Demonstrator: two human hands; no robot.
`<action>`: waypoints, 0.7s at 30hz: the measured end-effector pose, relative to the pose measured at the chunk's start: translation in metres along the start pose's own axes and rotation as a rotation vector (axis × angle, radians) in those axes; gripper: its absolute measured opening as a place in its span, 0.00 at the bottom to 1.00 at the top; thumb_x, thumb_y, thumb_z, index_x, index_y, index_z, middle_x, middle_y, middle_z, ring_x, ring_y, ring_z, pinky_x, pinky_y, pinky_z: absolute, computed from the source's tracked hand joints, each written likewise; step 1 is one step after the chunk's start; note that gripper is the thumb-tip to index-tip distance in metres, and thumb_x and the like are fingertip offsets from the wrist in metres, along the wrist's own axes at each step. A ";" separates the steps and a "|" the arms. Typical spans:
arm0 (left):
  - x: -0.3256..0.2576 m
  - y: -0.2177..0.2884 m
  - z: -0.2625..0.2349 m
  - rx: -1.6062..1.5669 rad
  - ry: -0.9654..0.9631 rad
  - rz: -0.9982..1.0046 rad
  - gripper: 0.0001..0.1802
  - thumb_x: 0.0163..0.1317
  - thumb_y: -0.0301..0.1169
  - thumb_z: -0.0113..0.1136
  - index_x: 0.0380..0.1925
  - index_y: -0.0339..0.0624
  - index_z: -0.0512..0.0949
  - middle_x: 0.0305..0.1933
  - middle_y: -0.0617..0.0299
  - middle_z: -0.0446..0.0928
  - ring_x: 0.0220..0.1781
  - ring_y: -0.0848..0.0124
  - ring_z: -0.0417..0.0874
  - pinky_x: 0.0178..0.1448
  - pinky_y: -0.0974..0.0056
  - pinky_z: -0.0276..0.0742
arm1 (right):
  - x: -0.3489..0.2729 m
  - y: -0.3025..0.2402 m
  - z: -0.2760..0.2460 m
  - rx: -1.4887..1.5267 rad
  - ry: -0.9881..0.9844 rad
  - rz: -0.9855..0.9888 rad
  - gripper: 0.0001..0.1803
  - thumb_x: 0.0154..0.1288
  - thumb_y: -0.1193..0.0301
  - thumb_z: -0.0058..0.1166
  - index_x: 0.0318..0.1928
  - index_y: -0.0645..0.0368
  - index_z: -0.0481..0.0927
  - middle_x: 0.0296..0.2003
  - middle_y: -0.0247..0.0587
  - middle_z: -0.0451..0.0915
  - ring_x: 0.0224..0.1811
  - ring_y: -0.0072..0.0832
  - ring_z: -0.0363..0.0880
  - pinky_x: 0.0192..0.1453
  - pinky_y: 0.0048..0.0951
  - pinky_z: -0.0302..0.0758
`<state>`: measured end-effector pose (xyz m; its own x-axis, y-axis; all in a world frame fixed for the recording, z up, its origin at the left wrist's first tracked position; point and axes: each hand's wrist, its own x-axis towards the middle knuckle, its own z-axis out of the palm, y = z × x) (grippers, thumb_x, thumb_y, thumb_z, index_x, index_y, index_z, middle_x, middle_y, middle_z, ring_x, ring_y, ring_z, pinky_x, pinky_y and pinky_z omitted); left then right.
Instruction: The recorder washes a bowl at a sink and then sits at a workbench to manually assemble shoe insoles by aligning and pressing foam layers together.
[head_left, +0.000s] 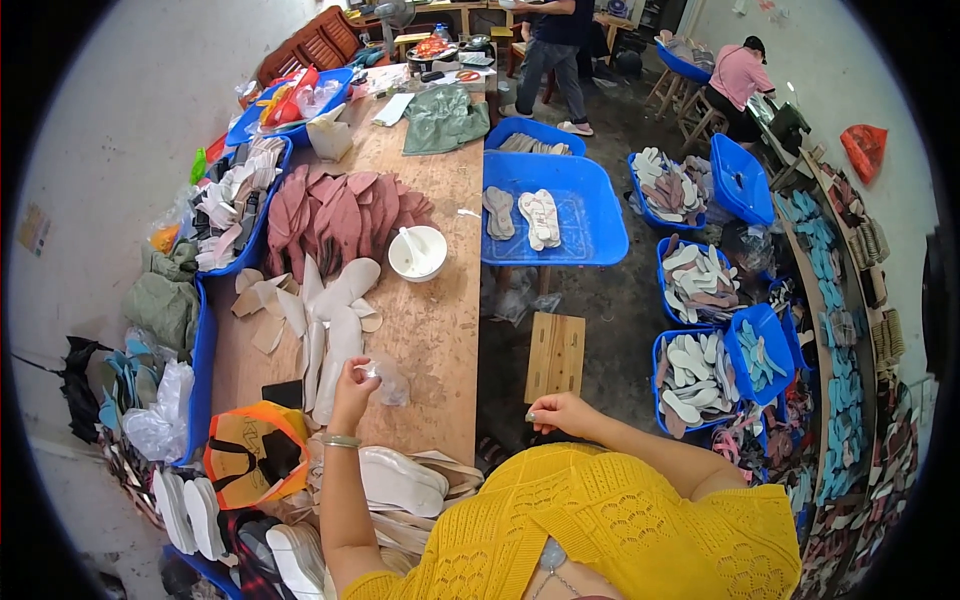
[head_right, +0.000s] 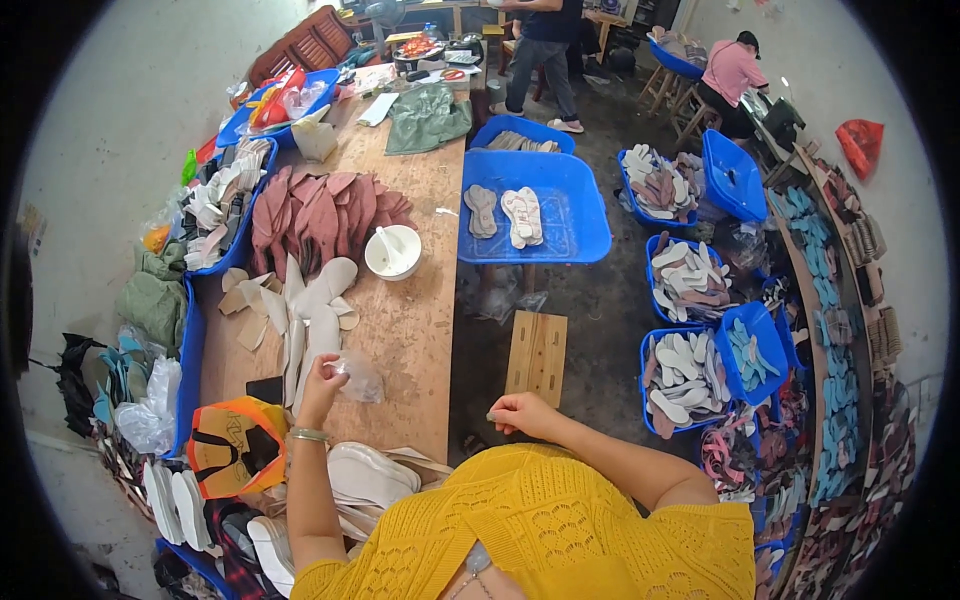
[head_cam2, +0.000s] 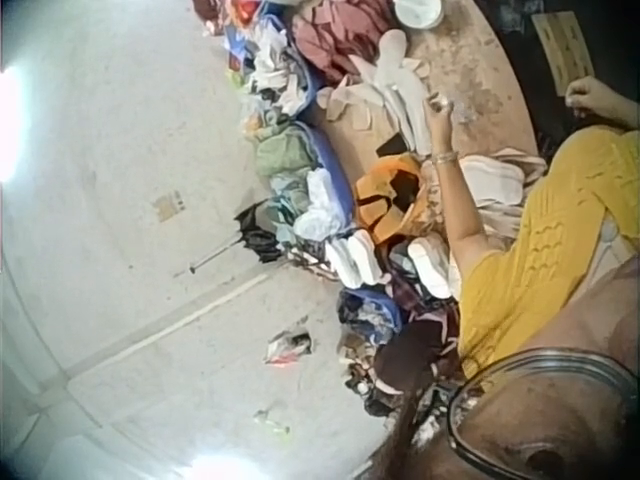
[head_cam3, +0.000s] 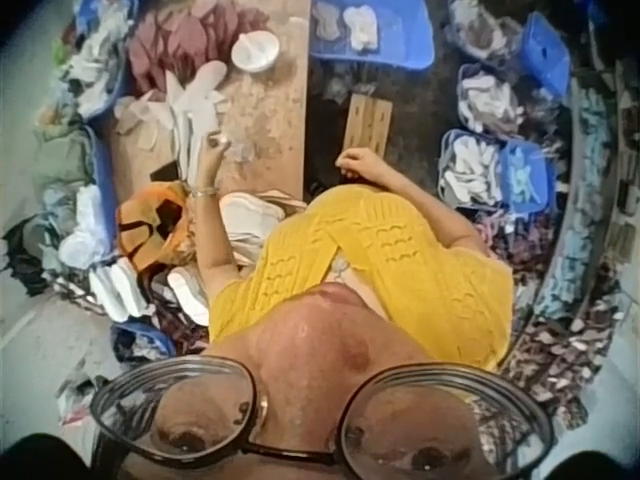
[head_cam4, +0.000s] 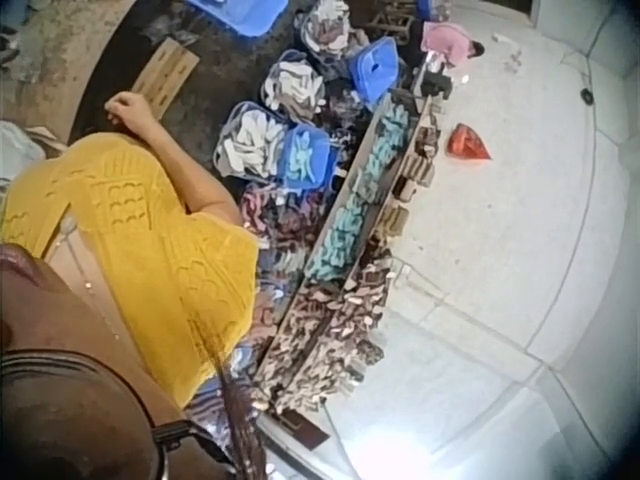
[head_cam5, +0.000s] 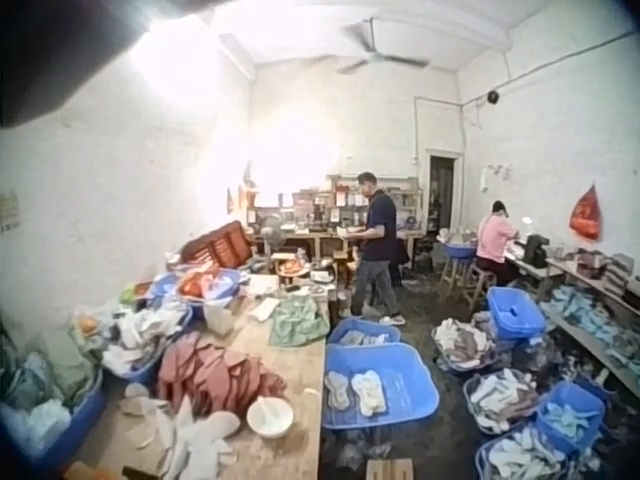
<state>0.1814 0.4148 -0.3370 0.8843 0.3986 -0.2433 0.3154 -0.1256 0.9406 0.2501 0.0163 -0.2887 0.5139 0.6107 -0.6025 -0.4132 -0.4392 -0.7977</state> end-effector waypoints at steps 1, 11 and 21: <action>-0.007 0.006 -0.001 -0.150 -0.006 0.012 0.16 0.53 0.21 0.56 0.44 0.37 0.70 0.28 0.67 0.73 0.29 0.77 0.74 0.36 0.74 0.69 | 0.000 0.001 0.003 0.001 -0.003 0.001 0.09 0.65 0.68 0.53 0.37 0.62 0.79 0.28 0.34 0.80 0.29 0.18 0.75 0.36 0.18 0.74; -0.070 0.044 0.030 -0.332 0.013 0.012 0.14 0.63 0.22 0.44 0.49 0.36 0.68 0.34 0.56 0.79 0.32 0.75 0.77 0.42 0.72 0.72 | 0.013 -0.001 0.009 -0.016 -0.009 0.016 0.09 0.65 0.68 0.53 0.36 0.61 0.79 0.27 0.33 0.79 0.28 0.19 0.75 0.35 0.20 0.74; -0.093 0.067 0.080 -0.314 0.042 -0.019 0.21 0.62 0.23 0.36 0.56 0.34 0.61 0.28 0.54 0.78 0.25 0.74 0.74 0.35 0.70 0.72 | 0.047 -0.016 0.002 -0.043 -0.126 -0.043 0.08 0.63 0.69 0.55 0.37 0.62 0.80 0.28 0.34 0.80 0.30 0.20 0.77 0.37 0.21 0.75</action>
<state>0.1477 0.2961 -0.2703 0.8622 0.4364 -0.2573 0.2037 0.1664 0.9648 0.2790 0.0536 -0.3044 0.4306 0.7065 -0.5616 -0.3591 -0.4368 -0.8248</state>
